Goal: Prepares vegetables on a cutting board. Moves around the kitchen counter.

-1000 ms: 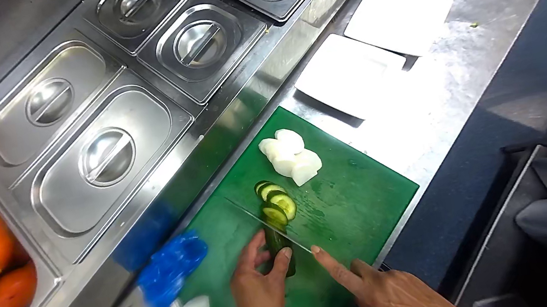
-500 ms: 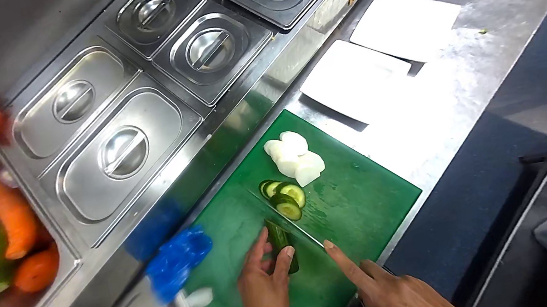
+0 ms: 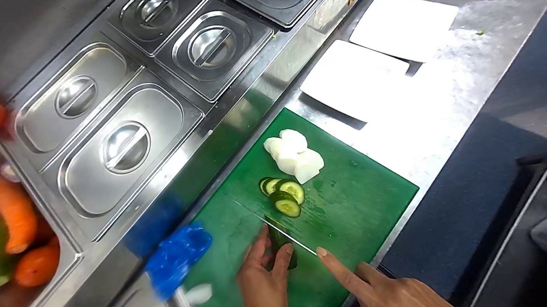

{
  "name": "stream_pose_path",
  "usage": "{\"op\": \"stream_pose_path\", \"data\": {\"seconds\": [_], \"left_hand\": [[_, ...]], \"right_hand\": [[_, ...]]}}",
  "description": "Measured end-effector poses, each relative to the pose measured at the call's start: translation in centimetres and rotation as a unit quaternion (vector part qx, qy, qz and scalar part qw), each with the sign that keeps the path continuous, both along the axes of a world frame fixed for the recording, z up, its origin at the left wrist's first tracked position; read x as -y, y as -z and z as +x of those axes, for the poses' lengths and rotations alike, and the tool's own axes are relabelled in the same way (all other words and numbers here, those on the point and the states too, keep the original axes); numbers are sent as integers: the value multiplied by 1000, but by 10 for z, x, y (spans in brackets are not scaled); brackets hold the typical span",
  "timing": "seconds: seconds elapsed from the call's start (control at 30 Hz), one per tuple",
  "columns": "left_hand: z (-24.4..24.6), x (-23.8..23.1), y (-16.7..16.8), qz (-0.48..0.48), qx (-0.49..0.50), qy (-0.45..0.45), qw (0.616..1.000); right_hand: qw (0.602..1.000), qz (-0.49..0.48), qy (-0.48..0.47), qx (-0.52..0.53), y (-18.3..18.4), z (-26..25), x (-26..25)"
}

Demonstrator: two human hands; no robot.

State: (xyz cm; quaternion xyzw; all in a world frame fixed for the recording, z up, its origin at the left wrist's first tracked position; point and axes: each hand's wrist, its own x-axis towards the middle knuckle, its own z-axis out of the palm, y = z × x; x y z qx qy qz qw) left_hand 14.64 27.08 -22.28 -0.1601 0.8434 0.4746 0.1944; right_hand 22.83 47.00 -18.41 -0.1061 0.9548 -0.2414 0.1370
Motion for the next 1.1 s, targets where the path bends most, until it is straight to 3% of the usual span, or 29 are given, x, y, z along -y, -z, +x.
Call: {"op": "stream_pose_path", "data": {"seconds": [0.37, 0.53, 0.63, 0.87, 1.1], "left_hand": [[0, 3, -3, 28, 18, 1, 999], [-2, 2, -4, 5, 24, 18, 1000], [-2, 2, -5, 15, 32, 5, 999], [2, 0, -2, 19, 23, -30, 999], [3, 1, 2, 40, 15, -37, 998]], "right_hand": [[999, -18, -15, 40, -5, -6, -5], [998, 14, -20, 53, 22, -9, -7], [997, 27, -21, 71, 18, -11, -5], [1000, 22, 14, 9, 10, -1, -11], [1000, 19, -13, -6, -4, 7, -6]]}}
